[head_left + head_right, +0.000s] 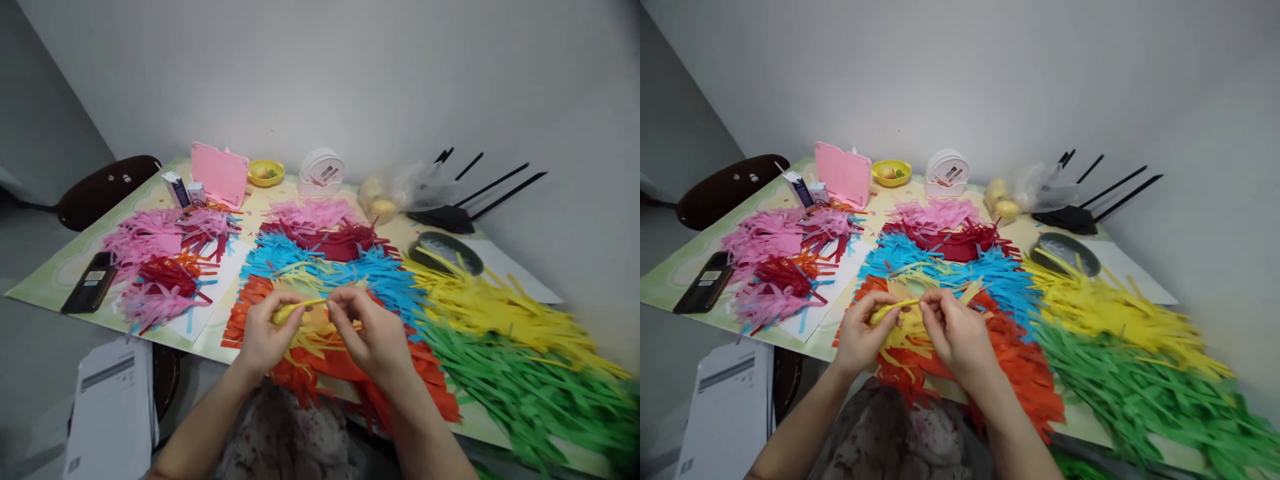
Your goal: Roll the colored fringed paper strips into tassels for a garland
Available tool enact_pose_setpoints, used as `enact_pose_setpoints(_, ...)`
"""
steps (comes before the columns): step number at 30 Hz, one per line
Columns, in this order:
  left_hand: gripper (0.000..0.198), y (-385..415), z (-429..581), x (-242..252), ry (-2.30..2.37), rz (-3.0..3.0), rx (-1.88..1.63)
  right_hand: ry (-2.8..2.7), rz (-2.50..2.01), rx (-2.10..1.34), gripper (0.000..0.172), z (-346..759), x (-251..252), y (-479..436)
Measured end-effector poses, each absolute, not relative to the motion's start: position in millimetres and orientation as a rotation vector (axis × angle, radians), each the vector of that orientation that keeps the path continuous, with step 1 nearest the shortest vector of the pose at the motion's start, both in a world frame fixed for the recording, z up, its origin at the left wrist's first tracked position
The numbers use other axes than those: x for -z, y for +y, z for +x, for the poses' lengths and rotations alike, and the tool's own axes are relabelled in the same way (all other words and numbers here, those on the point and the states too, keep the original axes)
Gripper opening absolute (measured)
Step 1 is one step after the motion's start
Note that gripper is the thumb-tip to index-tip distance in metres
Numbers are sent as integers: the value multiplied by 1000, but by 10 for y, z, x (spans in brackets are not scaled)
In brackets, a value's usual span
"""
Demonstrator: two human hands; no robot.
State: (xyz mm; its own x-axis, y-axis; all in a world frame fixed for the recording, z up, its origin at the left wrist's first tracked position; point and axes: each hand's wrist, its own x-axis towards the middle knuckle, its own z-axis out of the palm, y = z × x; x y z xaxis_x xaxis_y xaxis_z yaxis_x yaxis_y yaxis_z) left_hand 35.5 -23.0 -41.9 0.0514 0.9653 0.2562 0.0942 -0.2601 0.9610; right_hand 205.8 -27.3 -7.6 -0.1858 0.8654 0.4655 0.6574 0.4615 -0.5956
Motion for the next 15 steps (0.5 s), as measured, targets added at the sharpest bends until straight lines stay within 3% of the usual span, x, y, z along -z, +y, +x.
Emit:
enact_pose_setpoints(6,12,-227,363,408,1153,1430,-1260,-1833,-1295,-301,9,2032,119,-290)
enact_pose_setpoints(10,16,-61,-72,377,1216,1610,-1140,-1806,-1239,-467,10,1966,253,-289)
enact_pose_setpoints(15,24,650,-1573,-139,2206,1922,-1146,-1736,-1181,-579,18,1965,459,-329)
